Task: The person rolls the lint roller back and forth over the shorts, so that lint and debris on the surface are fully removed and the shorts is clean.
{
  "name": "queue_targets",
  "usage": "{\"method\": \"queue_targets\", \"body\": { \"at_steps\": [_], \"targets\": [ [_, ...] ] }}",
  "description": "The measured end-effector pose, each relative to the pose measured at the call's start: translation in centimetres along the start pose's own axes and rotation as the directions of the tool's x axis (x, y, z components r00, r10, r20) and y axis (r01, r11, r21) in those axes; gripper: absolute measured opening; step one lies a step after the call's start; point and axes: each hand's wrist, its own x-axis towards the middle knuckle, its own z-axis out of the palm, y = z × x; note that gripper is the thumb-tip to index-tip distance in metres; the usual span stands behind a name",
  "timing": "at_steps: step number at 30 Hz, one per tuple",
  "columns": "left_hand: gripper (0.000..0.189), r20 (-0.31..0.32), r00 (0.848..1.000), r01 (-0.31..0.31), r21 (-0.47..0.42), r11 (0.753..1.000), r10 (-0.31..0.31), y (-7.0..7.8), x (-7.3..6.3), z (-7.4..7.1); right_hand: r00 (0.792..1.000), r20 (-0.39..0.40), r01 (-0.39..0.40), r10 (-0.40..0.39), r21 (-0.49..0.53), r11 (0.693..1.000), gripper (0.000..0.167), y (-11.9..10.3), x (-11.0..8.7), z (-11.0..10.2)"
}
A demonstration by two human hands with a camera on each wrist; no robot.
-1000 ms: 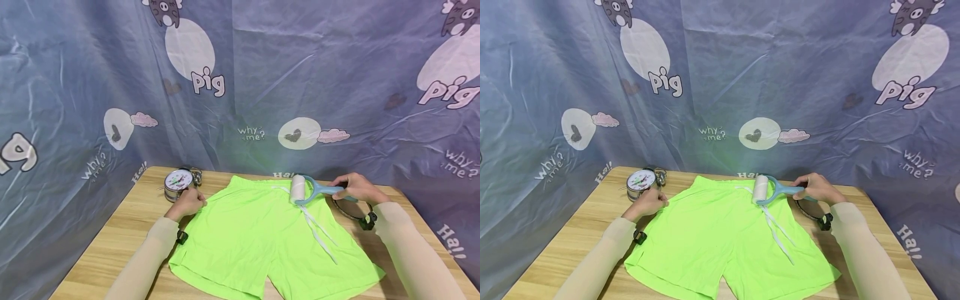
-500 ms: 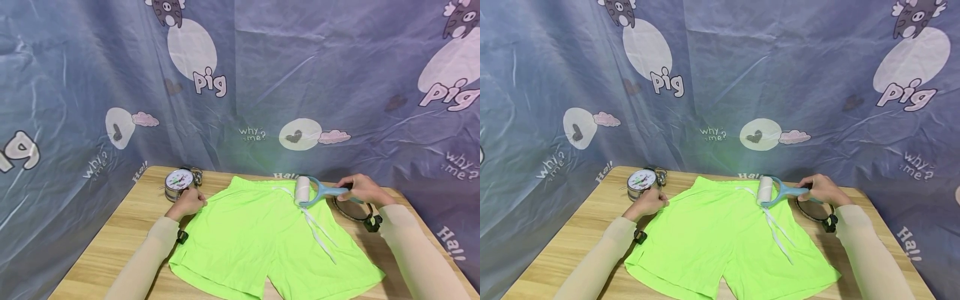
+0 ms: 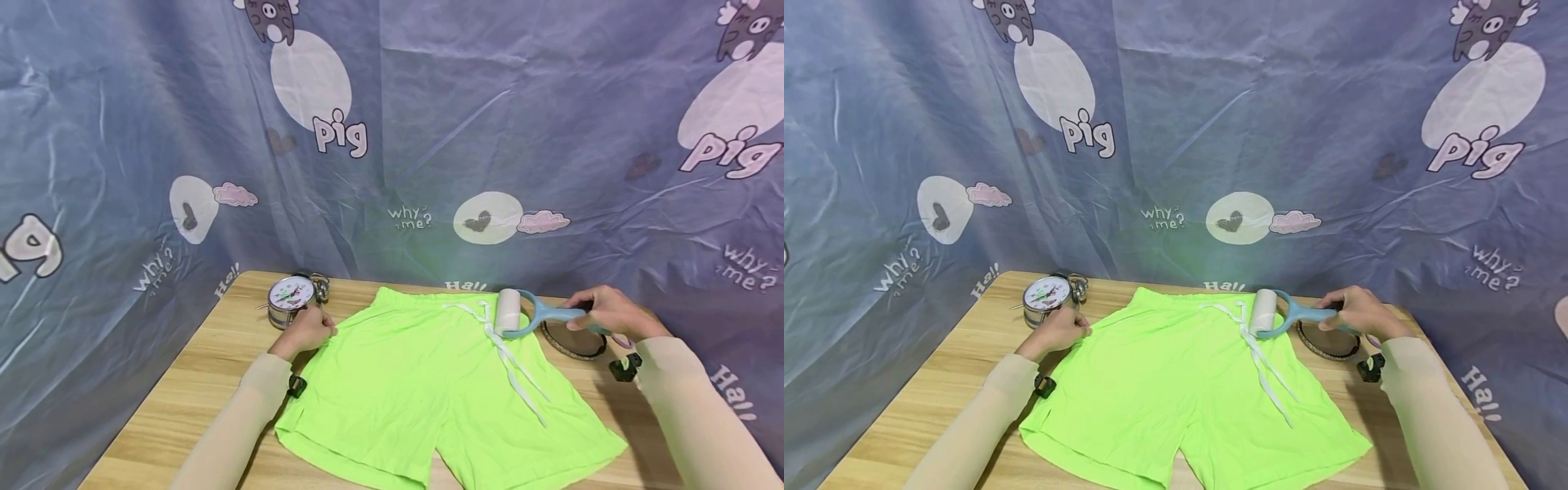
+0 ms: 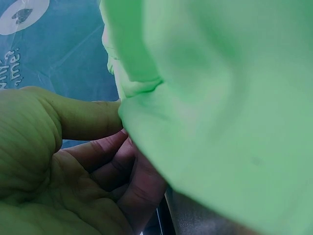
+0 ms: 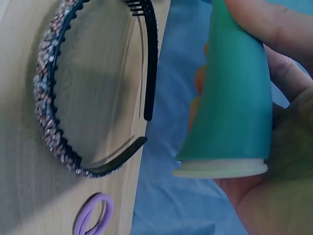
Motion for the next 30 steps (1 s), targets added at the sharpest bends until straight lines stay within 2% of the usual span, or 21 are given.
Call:
{"method": "queue_targets", "body": {
  "at_steps": [8, 16, 20, 27, 30],
  "targets": [
    [0.016, 0.004, 1.000, -0.008, -0.011, 1.000, 0.008, 0.0, 0.2, 0.1, 0.995, 0.048, -0.093, 0.089, 0.089, 0.992, 0.047, 0.5, -1.2, -0.5],
    [0.019, 0.005, 1.000, 0.016, -0.012, 1.000, -0.016, -0.1, 0.1, 0.1, 0.988, 0.086, -0.134, 0.126, 0.094, 0.987, 0.050, 1.1, -1.4, -0.8],
    [0.017, 0.009, 1.000, 0.018, -0.014, 1.000, -0.018, 0.0, 0.1, 0.2, 0.989, 0.067, -0.135, 0.129, 0.089, 0.987, 0.050, 1.3, -1.8, -0.9],
    [0.015, 0.010, 1.000, 0.012, -0.011, 1.000, -0.012, 0.0, 0.2, 0.1, 0.997, 0.002, -0.078, 0.078, -0.042, 0.996, 0.046, 2.1, -2.2, -0.9],
    [0.016, 0.010, 1.000, 0.017, -0.012, 1.000, -0.017, 0.0, 0.1, 0.0, 0.996, -0.001, -0.086, 0.086, -0.042, 0.995, 0.046, 1.9, -2.1, -1.0]
  ]
}}
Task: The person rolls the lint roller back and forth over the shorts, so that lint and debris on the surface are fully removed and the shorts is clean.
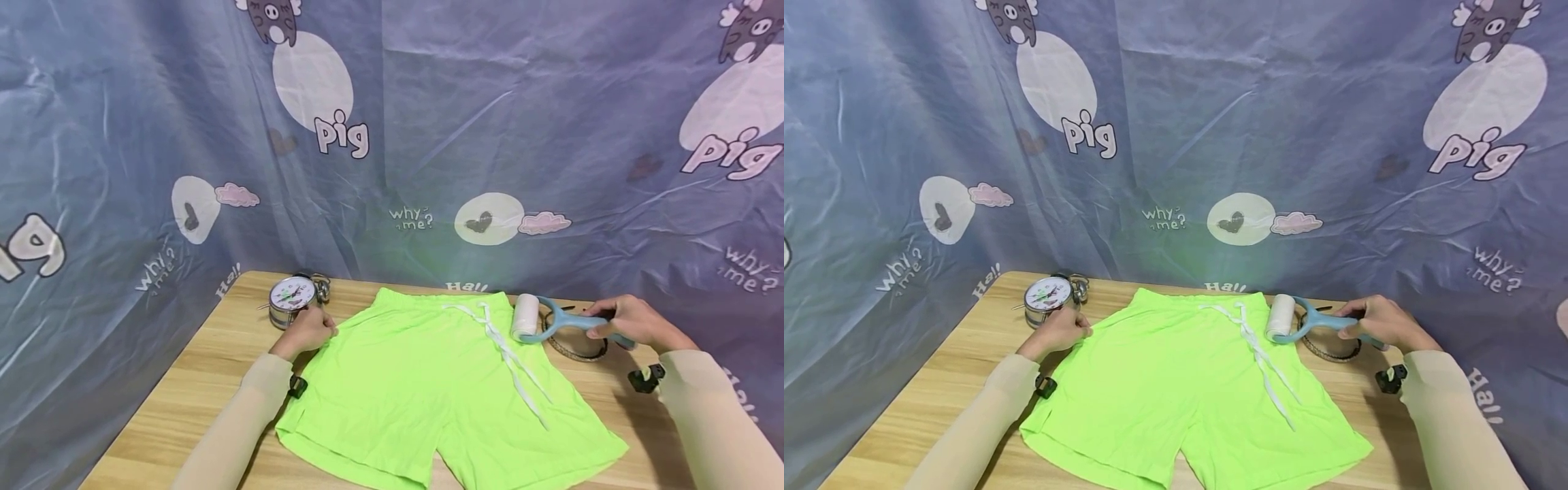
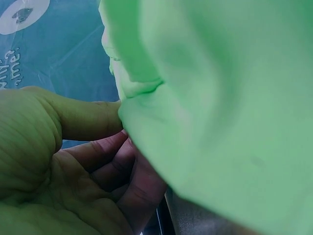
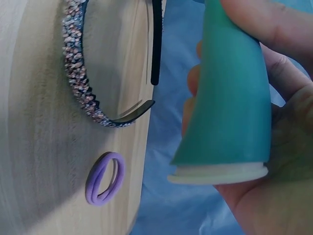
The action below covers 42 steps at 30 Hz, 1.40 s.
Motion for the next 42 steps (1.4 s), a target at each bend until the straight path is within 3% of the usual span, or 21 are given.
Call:
{"method": "queue_targets", "body": {
  "at_steps": [16, 25, 31, 38, 42],
  "targets": [
    [0.037, 0.012, 1.000, -0.026, -0.036, 0.999, 0.027, -0.1, -0.2, -0.2, 1.000, -0.014, 0.022, -0.022, 0.012, 1.000, 0.042, -0.2, 0.0, 0.2],
    [0.018, 0.045, 0.999, -0.015, -0.065, 0.998, 0.018, -0.8, -1.8, -0.4, 0.999, -0.035, 0.019, -0.018, 0.019, 1.000, 0.040, 0.0, -0.2, 0.9],
    [0.016, 0.041, 0.999, -0.015, -0.046, 0.999, 0.016, -1.0, -3.0, -0.4, 0.998, -0.060, 0.022, -0.022, -0.004, 1.000, 0.035, -0.1, -0.5, 1.2],
    [0.015, 0.039, 0.998, -0.041, -0.063, 0.997, 0.044, -1.7, -4.0, -0.5, 0.987, -0.162, -0.007, 0.007, 0.000, 1.000, 0.032, -1.7, -1.0, 1.4],
    [0.016, 0.060, 0.998, -0.029, -0.098, 0.995, 0.035, -2.2, -4.9, -0.4, 0.964, -0.262, 0.046, -0.038, 0.025, 0.999, 0.029, -3.6, -1.1, 1.7]
  ]
}}
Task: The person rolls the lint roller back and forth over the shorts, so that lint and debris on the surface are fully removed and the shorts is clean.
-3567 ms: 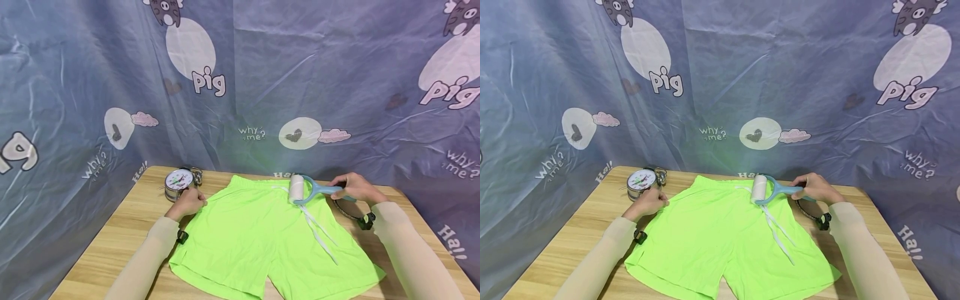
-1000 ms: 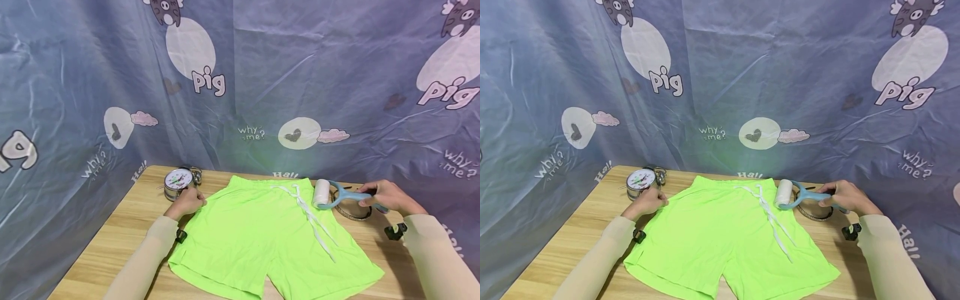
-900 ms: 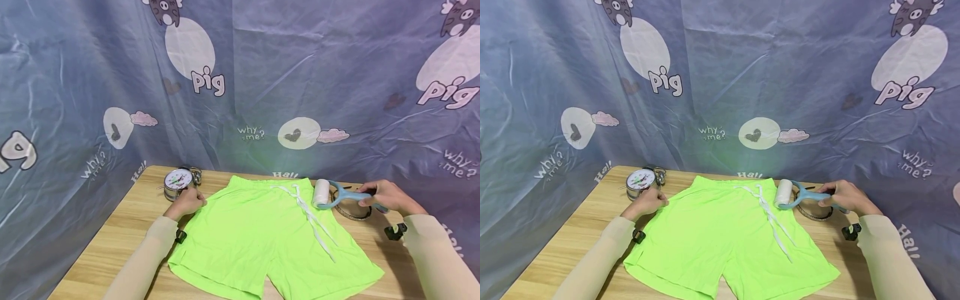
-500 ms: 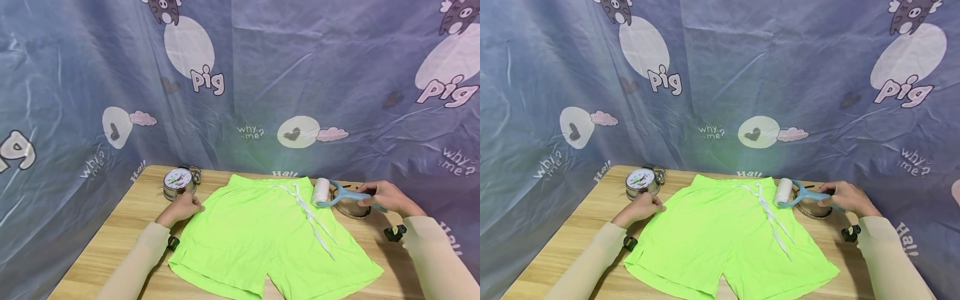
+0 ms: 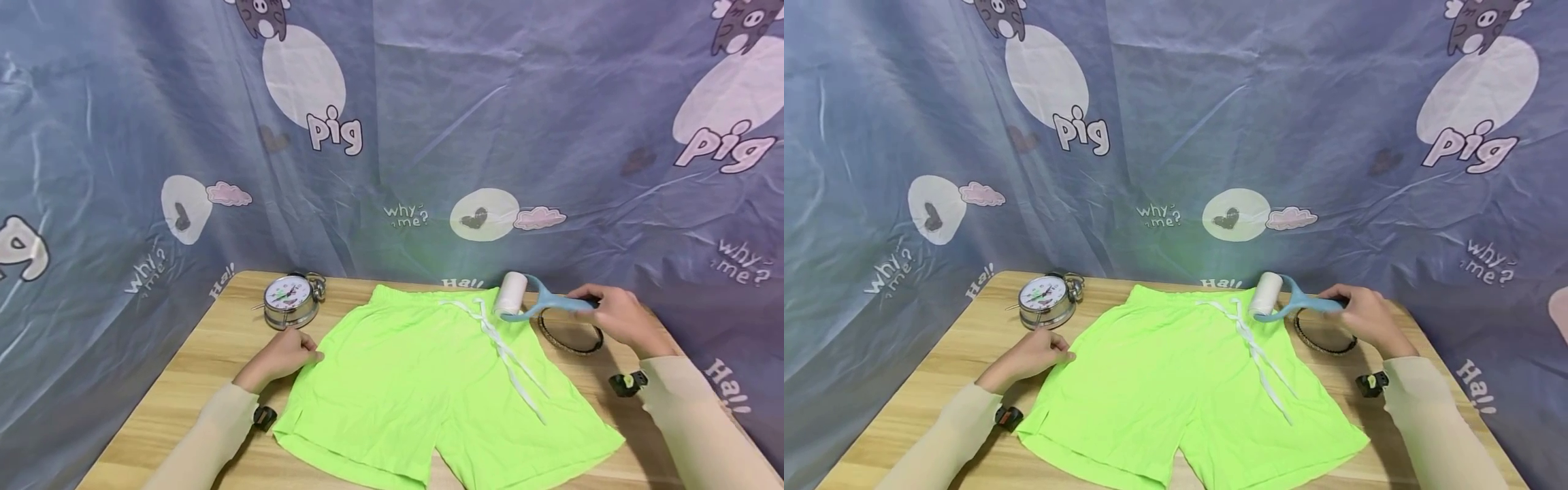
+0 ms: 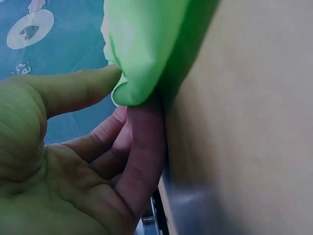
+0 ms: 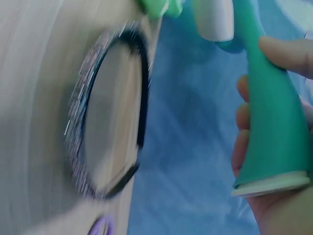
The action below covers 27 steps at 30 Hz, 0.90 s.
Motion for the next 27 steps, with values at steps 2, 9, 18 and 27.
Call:
{"method": "queue_targets", "body": {
  "at_steps": [2, 9, 18, 27],
  "targets": [
    [0.015, 0.003, 1.000, 0.001, -0.007, 1.000, -0.001, -0.2, -0.4, 0.1, 0.997, -0.068, 0.038, -0.037, 0.024, 0.999, 0.024, -1.2, 0.1, 0.3],
    [0.015, 0.016, 1.000, 0.009, -0.027, 1.000, -0.009, -0.1, -1.7, 0.4, 0.978, -0.160, 0.154, -0.136, 0.111, 0.982, 0.021, -6.3, 0.7, 2.2],
    [0.026, 0.018, 1.000, 0.002, -0.023, 1.000, -0.002, -0.6, -3.2, 0.2, 0.972, -0.079, 0.236, -0.223, 0.288, 0.928, 0.029, -16.2, 1.0, 7.0],
    [0.021, 0.080, 0.997, -0.009, -0.053, 0.999, 0.013, -1.0, -4.0, -0.4, 0.945, -0.006, 0.307, -0.326, 0.355, 0.883, 0.025, -24.4, 0.6, 13.3]
  ]
}}
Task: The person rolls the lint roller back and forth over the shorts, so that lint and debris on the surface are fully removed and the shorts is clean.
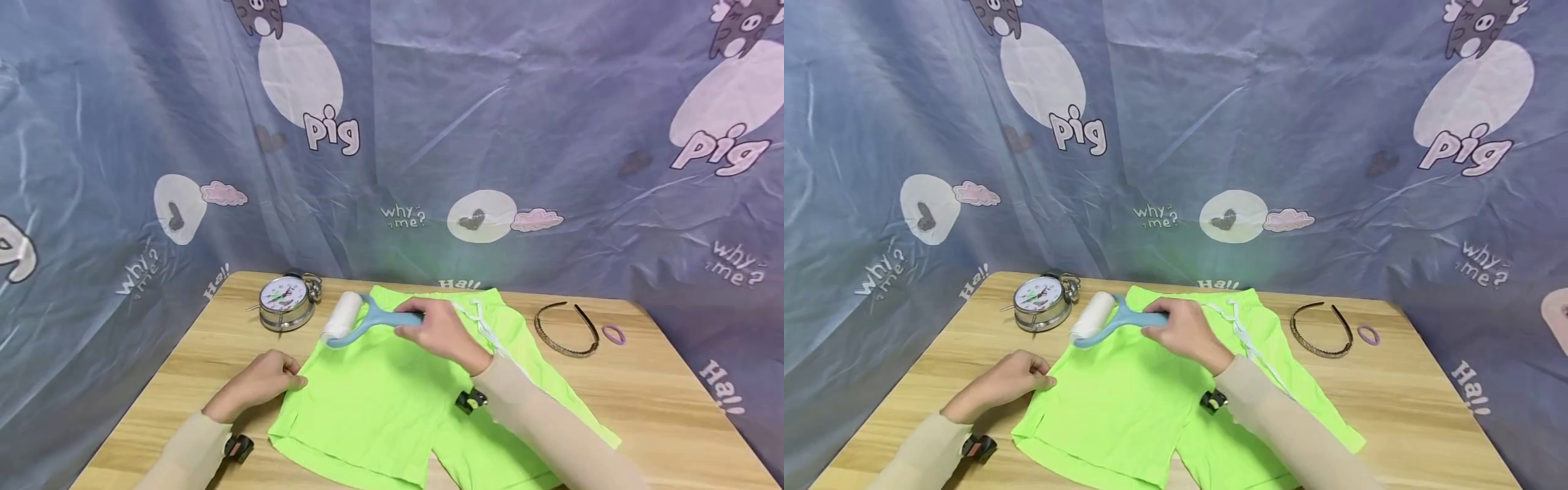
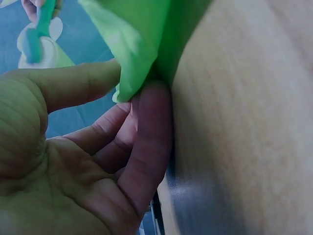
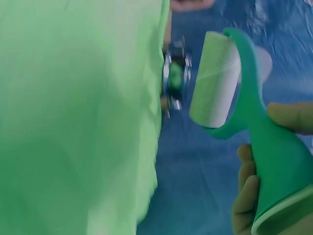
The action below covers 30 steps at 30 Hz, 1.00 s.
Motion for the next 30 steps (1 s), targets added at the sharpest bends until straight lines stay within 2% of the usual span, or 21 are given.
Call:
{"method": "queue_targets", "body": {
  "at_steps": [6, 11, 16, 23, 30],
  "targets": [
    [0.018, 0.050, 0.998, -0.019, -0.091, 0.996, 0.023, -0.4, 0.2, -0.3, 0.995, 0.095, -0.005, 0.007, -0.022, 1.000, 0.021, -1.5, 0.5, 3.7],
    [0.015, 0.036, 0.999, -0.017, -0.103, 0.994, 0.021, -0.4, 0.6, -0.1, 0.994, 0.112, 0.024, -0.015, -0.085, 0.996, 0.018, -1.4, 0.2, 5.1],
    [0.012, 0.010, 1.000, 0.021, -0.095, 0.995, -0.020, -0.5, 0.5, 0.1, 0.993, 0.105, 0.070, -0.058, -0.110, 0.992, 0.016, -1.2, 0.0, 5.6],
    [0.010, -0.001, 1.000, 0.019, -0.084, 0.996, -0.019, -0.5, 0.4, 0.2, 0.987, 0.110, 0.137, -0.121, -0.154, 0.978, 0.018, -1.4, -0.1, 5.4],
    [0.009, -0.029, 0.999, 0.026, -0.046, 0.999, -0.028, -0.6, 0.4, 0.2, 0.985, 0.113, 0.152, -0.134, -0.169, 0.974, 0.018, -1.4, -0.1, 5.3]
  ]
}}
